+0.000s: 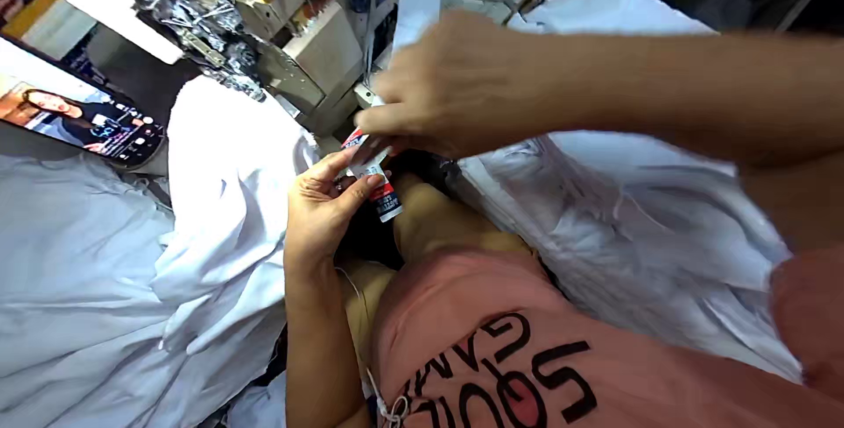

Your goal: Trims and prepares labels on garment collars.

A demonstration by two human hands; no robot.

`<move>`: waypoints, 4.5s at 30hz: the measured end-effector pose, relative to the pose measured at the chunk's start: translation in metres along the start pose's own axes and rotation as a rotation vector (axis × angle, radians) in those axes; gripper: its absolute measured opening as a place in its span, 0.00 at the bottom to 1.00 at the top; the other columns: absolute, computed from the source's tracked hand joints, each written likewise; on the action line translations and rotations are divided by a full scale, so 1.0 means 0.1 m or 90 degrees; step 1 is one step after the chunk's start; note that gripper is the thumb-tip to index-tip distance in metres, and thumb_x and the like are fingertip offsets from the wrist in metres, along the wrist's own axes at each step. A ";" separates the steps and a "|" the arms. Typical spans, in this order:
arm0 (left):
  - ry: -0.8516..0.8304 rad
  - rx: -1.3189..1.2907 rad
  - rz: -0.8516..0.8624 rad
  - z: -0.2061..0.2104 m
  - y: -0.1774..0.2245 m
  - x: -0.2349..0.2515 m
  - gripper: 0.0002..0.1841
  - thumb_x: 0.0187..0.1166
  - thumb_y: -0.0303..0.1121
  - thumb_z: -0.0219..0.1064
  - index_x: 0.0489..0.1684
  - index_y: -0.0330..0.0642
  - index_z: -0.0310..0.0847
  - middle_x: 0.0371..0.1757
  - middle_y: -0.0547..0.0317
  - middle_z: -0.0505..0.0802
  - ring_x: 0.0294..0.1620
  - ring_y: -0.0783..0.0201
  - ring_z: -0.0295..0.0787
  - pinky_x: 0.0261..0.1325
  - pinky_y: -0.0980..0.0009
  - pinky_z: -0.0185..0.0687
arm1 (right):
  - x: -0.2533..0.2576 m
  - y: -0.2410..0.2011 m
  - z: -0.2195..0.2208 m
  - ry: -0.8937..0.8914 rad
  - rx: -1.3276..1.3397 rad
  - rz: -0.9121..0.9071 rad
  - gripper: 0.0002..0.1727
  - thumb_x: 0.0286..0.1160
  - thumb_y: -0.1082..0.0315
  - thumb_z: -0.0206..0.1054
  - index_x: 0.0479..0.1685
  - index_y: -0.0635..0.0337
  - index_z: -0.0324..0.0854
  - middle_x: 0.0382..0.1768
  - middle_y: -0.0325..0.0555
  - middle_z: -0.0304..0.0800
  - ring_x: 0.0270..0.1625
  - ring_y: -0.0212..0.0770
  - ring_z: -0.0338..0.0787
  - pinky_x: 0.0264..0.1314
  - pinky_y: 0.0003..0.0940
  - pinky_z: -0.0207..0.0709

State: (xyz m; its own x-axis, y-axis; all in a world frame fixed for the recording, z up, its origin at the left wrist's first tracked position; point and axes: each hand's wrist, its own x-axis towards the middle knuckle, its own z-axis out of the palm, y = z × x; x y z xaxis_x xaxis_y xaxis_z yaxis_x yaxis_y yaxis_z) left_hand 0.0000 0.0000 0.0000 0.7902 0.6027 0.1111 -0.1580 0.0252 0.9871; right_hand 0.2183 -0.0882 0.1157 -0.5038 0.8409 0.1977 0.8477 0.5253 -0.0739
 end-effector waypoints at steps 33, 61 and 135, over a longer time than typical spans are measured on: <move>0.020 -0.060 -0.025 0.05 0.11 0.21 0.32 0.67 0.11 0.69 0.78 0.27 0.71 0.64 0.58 0.92 0.53 0.69 0.94 0.60 0.70 0.91 | -0.15 0.01 0.87 0.226 -0.124 0.106 0.13 0.84 0.71 0.57 0.53 0.60 0.89 0.22 0.51 0.76 0.25 0.53 0.79 0.24 0.41 0.63; 0.012 -0.051 -0.074 0.09 0.06 0.25 0.33 0.66 0.11 0.70 0.77 0.27 0.72 0.63 0.55 0.92 0.53 0.69 0.94 0.59 0.71 0.91 | -0.18 0.04 0.99 0.226 -0.098 0.108 0.12 0.84 0.72 0.58 0.50 0.63 0.88 0.23 0.52 0.77 0.25 0.54 0.80 0.23 0.42 0.63; 0.204 0.295 0.202 -0.24 0.10 -0.57 0.04 0.85 0.25 0.63 0.45 0.36 0.83 0.36 0.72 0.90 0.31 0.88 0.82 0.36 0.89 0.80 | 0.43 -0.71 1.20 0.388 0.590 0.136 0.05 0.70 0.76 0.69 0.37 0.71 0.87 0.32 0.44 0.85 0.33 0.23 0.79 0.36 0.12 0.72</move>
State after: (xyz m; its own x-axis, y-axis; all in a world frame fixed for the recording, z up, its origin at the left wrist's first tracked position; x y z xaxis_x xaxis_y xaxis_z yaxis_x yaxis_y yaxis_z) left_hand -0.0608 -0.0153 0.0010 0.5199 0.7338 0.4373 -0.0261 -0.4980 0.8668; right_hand 0.1166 -0.0733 0.0120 0.0161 0.8544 0.5193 0.3288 0.4860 -0.8098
